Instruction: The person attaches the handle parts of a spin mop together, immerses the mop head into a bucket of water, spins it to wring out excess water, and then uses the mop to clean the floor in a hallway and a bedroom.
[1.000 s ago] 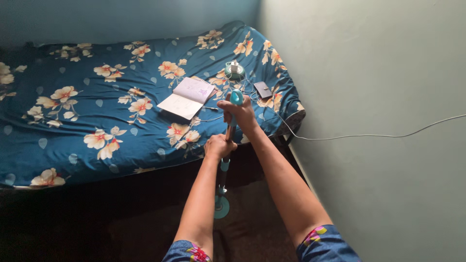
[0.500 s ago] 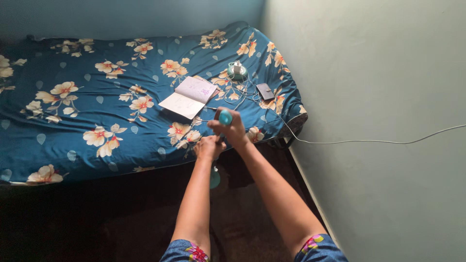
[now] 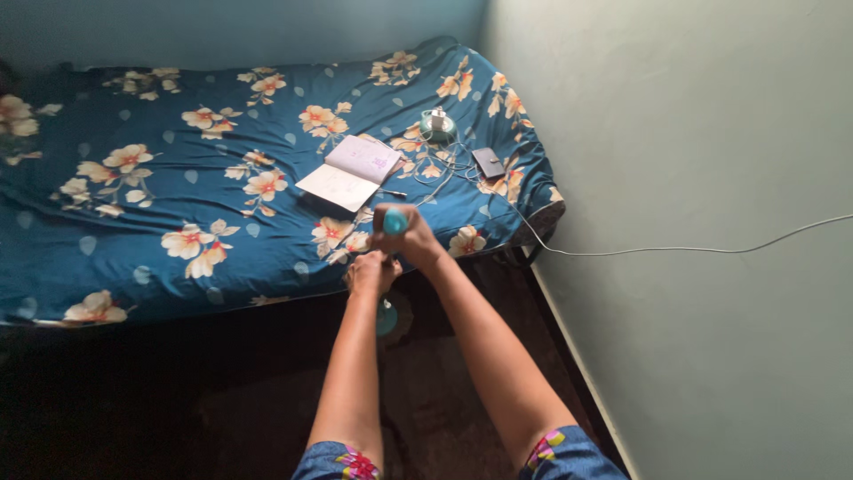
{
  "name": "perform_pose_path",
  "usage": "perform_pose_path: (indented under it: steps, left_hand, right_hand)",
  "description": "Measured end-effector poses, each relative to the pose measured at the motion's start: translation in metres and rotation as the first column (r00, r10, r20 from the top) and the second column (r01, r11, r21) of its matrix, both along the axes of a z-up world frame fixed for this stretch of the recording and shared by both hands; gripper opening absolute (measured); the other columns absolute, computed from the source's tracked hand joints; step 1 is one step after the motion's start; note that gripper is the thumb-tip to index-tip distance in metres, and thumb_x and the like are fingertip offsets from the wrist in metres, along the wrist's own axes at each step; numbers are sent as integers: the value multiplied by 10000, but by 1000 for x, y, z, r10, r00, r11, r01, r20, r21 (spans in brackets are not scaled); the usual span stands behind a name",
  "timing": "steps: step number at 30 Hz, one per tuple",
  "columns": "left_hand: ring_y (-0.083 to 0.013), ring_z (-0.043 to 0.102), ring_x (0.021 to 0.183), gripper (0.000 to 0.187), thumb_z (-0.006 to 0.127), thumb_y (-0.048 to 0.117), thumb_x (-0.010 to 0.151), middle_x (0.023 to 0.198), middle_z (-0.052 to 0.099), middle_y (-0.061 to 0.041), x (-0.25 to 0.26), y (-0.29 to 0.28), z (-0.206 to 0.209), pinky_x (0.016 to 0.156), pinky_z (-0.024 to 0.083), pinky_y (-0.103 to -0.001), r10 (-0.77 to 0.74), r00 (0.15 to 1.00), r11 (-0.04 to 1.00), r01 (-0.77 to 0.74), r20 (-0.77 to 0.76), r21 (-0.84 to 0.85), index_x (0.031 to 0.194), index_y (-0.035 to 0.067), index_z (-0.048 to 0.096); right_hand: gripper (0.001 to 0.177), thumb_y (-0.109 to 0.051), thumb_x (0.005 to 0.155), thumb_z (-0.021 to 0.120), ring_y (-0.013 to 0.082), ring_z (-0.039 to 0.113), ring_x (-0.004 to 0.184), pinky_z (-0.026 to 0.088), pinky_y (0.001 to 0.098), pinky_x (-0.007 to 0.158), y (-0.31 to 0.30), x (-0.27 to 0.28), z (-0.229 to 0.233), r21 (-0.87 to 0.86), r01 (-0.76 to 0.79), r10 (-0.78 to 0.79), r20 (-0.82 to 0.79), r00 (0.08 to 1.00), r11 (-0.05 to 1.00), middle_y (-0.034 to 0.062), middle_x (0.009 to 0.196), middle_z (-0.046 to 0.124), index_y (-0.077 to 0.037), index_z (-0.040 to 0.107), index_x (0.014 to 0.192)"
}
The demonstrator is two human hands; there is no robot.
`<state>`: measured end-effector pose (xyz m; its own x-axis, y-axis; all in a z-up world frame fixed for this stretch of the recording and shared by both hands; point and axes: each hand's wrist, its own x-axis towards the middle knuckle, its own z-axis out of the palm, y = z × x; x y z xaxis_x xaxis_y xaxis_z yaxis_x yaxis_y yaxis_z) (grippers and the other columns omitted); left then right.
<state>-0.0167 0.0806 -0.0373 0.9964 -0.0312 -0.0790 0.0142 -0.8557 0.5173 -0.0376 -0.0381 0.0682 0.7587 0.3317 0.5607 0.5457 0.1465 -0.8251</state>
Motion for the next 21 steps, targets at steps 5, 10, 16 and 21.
perform_pose_path:
  steps: [5, 10, 16, 21]
  left_hand:
    - [-421, 669, 1056, 618, 719, 371, 720, 1093, 713, -171, -2, 2, 31, 871, 542, -535, -62, 986, 997, 53, 153, 65, 1328, 359, 614]
    - [-358, 718, 1082, 425, 722, 489, 774, 1135, 754, -127, 2, 20, 26, 948, 570, -466, 68, 995, 995, -73, 76, 68, 1142, 278, 754]
    - [-342, 714, 1083, 467, 720, 558, 760, 1148, 738, -91, 2, 47, -9, 923, 570, -463, 123, 991, 992, -123, 52, 7, 1160, 316, 725]
    - [-352, 718, 1094, 567, 753, 571, 786, 1122, 762, -142, 17, 66, -45, 929, 571, -451, 214, 976, 977, -214, -33, -8, 1215, 209, 677]
  right_hand:
    - [120, -113, 777, 772, 99, 635, 541, 489, 247, 502, 0, 5, 42, 16, 125, -119, -193, 974, 992, 34, 628, 658, -51, 674, 749]
    - [116, -100, 794, 781, 91, 615, 530, 472, 246, 482, 19, 9, 44, 22, 95, -90, -153, 984, 995, 15, 618, 649, -59, 684, 745]
    - [180, -123, 787, 831, 76, 604, 611, 478, 254, 554, 46, -2, 2, -29, 19, -18, 26, 999, 999, 0, 703, 656, -61, 667, 749]
    - [222, -129, 775, 850, 58, 601, 645, 479, 242, 595, 58, -24, -1, -216, 85, -94, -31, 995, 973, -24, 719, 656, -77, 634, 763]
